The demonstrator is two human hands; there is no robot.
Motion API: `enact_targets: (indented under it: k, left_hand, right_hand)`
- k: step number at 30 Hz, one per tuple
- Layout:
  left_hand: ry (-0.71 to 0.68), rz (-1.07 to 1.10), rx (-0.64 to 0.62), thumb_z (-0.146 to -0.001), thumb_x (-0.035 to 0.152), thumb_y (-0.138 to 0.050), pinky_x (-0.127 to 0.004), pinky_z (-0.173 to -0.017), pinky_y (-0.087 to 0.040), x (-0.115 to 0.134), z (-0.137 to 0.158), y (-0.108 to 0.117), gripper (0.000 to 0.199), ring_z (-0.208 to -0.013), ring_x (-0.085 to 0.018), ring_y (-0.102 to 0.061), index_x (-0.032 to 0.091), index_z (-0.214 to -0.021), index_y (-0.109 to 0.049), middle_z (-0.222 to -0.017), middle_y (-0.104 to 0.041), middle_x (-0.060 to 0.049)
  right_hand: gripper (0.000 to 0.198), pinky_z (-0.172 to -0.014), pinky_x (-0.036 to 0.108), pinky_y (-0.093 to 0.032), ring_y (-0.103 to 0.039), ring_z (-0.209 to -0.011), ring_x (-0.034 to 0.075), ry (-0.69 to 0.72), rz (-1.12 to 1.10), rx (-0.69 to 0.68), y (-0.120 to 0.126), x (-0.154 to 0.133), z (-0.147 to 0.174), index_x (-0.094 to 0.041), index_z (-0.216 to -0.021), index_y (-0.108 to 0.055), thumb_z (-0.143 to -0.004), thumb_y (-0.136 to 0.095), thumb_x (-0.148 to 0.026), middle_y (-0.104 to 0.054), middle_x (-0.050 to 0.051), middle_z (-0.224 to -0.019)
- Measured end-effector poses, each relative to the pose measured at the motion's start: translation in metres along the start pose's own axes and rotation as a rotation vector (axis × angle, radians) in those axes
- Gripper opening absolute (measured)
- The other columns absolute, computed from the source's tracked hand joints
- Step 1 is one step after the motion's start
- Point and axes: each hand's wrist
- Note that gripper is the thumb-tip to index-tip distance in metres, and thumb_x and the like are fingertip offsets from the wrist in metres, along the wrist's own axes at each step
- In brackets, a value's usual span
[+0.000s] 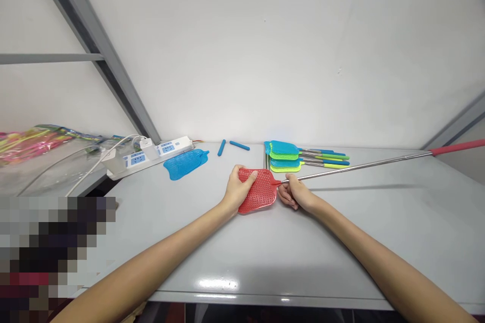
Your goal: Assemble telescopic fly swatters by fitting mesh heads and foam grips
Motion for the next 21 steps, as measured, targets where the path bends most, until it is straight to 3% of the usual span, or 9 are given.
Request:
enact_targets:
  k: [8, 21]
  left_hand:
    - [0.021, 0.024, -0.012, -0.063, 0.041, -0.062, -0.023, -0.055, -0.042, -0.0010, -0.0013, -0.0006, 0.031, -0.058, -0.012, -0.053, 0.018, -0.078, -0.047, -0.066, -0.053, 0.003]
    - [0.111, 0.133, -0.086, -0.060, 0.044, -0.063, -0.024, -0.054, -0.045, 0.0068, -0.0041, 0.0025, 0.035, -0.059, -0.013, -0.056, 0.018, -0.078, -0.050, -0.067, -0.057, 0.001]
  right_hand:
    - [0.054, -0.029, 0.021, -0.018, -0.020, -0.025, 0.007, 0.023, 0.011, 0.023, -0.0009, -0.0006, -0.0006, -0.020, -0.034, -0.030, -0.083, -0.011, -0.033, -0.028, -0.003, -0.027]
    - [0.053, -0.028, 0.019, -0.014, -0.021, -0.025, 0.006, -0.031, -0.014, 0.076, -0.0020, -0.0046, 0.0000, -0.019, -0.038, -0.034, -0.082, -0.015, -0.042, -0.030, -0.003, -0.028]
Point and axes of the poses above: each hand's wrist, its own z-axis away from the middle knuckle, its own y-axis out of the back of the hand, x = y × z
